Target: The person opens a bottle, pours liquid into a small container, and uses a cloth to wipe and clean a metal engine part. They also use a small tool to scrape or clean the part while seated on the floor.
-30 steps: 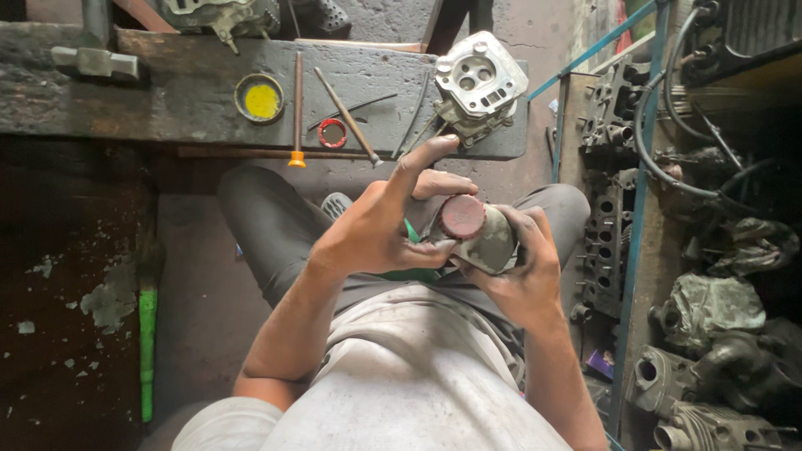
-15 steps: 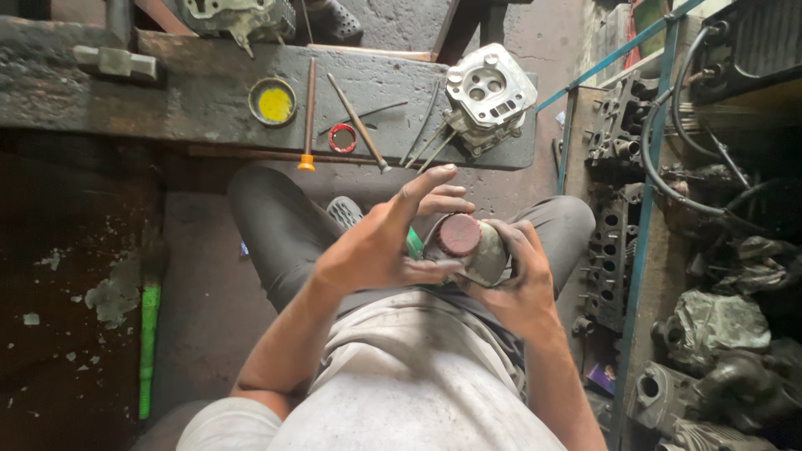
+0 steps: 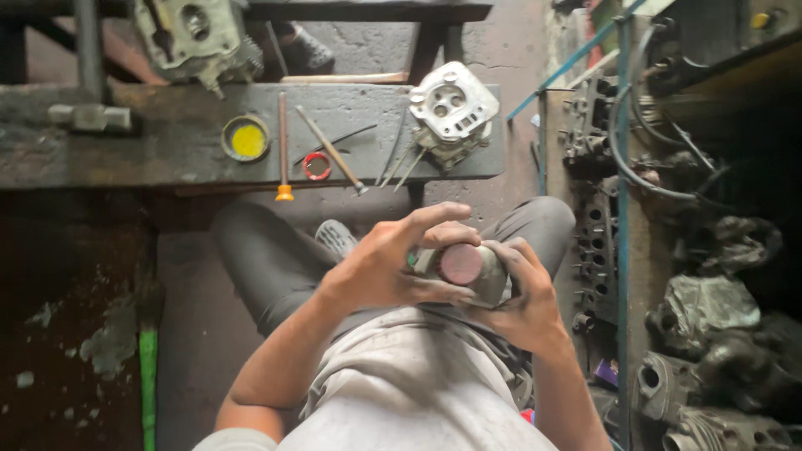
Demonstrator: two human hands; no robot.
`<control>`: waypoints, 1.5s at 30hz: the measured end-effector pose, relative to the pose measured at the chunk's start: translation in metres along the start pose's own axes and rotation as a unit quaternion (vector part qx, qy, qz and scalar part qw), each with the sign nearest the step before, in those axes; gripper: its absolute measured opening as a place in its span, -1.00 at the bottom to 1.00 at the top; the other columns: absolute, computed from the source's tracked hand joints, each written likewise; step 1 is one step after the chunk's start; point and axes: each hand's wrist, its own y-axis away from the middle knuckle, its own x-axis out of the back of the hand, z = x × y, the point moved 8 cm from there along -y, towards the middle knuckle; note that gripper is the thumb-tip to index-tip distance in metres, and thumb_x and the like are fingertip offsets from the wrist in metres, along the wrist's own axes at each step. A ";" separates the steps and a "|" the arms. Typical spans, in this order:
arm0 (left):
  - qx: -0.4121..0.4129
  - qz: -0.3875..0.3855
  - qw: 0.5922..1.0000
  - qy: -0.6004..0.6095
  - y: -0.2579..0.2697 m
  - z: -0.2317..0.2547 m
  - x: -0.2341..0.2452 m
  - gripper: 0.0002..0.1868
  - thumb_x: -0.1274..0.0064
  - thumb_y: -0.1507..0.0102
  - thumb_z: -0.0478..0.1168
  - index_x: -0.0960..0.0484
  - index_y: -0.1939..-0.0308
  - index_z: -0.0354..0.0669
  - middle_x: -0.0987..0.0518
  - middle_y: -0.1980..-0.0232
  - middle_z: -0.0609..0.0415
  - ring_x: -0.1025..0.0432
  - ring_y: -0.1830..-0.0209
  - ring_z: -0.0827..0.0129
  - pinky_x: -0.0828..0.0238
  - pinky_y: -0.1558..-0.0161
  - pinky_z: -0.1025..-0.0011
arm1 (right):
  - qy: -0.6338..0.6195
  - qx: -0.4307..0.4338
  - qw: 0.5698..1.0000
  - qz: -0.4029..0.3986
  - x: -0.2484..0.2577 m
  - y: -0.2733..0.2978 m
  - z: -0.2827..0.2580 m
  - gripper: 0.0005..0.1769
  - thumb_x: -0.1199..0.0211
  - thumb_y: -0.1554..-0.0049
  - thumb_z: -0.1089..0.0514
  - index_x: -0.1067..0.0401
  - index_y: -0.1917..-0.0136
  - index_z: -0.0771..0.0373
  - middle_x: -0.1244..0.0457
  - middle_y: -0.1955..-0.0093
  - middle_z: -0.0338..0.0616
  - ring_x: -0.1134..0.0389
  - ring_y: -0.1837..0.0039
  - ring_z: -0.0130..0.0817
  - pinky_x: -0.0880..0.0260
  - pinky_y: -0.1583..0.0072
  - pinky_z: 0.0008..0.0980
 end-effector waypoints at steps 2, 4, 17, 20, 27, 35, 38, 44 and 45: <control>-0.037 0.003 0.999 0.035 -0.013 0.012 -0.013 0.04 -0.50 -0.14 -0.10 -0.18 -0.54 -0.22 -0.63 -0.30 -0.04 -0.55 -0.37 0.07 -0.51 -0.37 0.23 | 0.043 -0.012 0.998 0.040 0.018 0.008 0.002 -0.19 -0.62 0.32 0.21 -0.43 -0.20 0.35 -0.30 -0.07 -0.04 -0.39 -0.08 -0.19 -0.41 -0.13 -0.28; -0.090 0.026 0.995 -0.044 -0.018 0.022 -0.014 0.01 -0.48 -0.05 -0.12 -0.19 -0.45 -0.18 -0.57 -0.26 -0.16 -0.50 -0.30 -0.06 -0.44 -0.32 0.18 | 0.053 -0.058 0.991 0.104 0.042 0.026 0.004 -0.26 -0.61 0.24 0.24 -0.41 -0.19 0.34 -0.31 -0.10 -0.05 -0.38 -0.11 -0.22 -0.40 -0.16 -0.30; 0.171 0.133 0.958 0.189 0.003 -0.086 -0.008 -0.47 -0.08 -0.46 -0.50 -0.19 -0.44 -0.29 -0.62 -0.01 -0.05 -0.48 0.09 0.52 -0.42 0.00 0.57 | 0.328 -0.288 0.846 0.305 0.137 0.185 0.110 -0.23 -0.70 0.05 0.12 -0.38 -0.28 0.43 -0.31 -0.19 0.14 -0.34 -0.20 -0.01 -0.34 -0.27 -0.13; 0.156 0.134 0.957 0.205 0.003 -0.091 -0.009 -0.53 -0.06 -0.50 -0.50 -0.20 -0.40 -0.31 -0.62 0.01 -0.06 -0.49 0.01 0.49 -0.41 -0.12 0.56 | 0.338 -0.343 0.827 0.290 0.116 0.235 0.188 -0.22 -0.68 0.12 0.06 -0.38 -0.25 0.39 -0.32 -0.18 0.19 -0.34 -0.21 0.15 -0.33 -0.25 -0.05; 0.213 0.142 0.951 0.173 0.017 -0.104 -0.004 -0.55 -0.03 -0.49 -0.44 -0.24 -0.42 -0.33 -0.61 0.03 -0.05 -0.50 0.00 0.45 -0.42 -0.22 0.47 | 0.299 -0.526 0.738 0.298 0.052 0.358 0.350 -0.10 -0.68 0.20 0.02 -0.33 -0.29 0.34 -0.29 -0.27 0.22 -0.28 -0.34 0.21 -0.24 -0.35 -0.02; 0.267 0.152 0.937 0.166 0.030 -0.113 0.000 -0.58 -0.01 -0.49 -0.42 -0.27 -0.40 -0.34 -0.61 -0.03 -0.05 -0.52 -0.06 0.40 -0.47 -0.23 0.43 | 0.219 -0.558 0.698 0.392 0.056 0.402 0.400 0.13 -0.64 0.15 0.06 -0.11 -0.54 0.34 -0.15 -0.51 0.21 -0.15 -0.52 0.09 -0.08 -0.49 -0.11; 0.288 0.150 0.935 0.145 0.035 -0.114 0.000 -0.58 -0.01 -0.48 -0.41 -0.27 -0.38 -0.34 -0.61 -0.03 -0.04 -0.53 -0.05 0.41 -0.50 -0.19 0.43 | 0.193 -0.569 0.690 0.403 0.066 0.404 0.412 0.17 -0.63 0.14 0.09 -0.05 -0.57 0.35 -0.09 -0.57 0.19 -0.09 -0.57 0.05 -0.01 -0.54 -0.15; 0.289 0.139 0.942 0.100 0.042 -0.111 0.004 -0.60 0.00 -0.50 -0.42 -0.28 -0.40 -0.35 -0.61 -0.05 -0.05 -0.53 -0.07 0.39 -0.50 -0.22 0.44 | 0.166 -0.558 0.701 0.411 0.081 0.393 0.428 0.25 -0.63 0.03 -0.06 0.10 -0.57 0.52 0.16 -0.64 0.37 0.17 -0.66 0.13 0.26 -0.59 -0.13; 0.291 0.137 0.944 0.074 0.044 -0.111 0.006 -0.60 0.00 -0.50 -0.42 -0.29 -0.39 -0.35 -0.61 -0.04 -0.06 -0.53 -0.05 0.39 -0.49 -0.20 0.44 | 0.170 -0.564 0.697 0.409 0.082 0.390 0.431 0.26 -0.62 0.01 -0.09 0.12 -0.58 0.54 0.20 -0.64 0.40 0.23 -0.66 0.16 0.31 -0.58 -0.12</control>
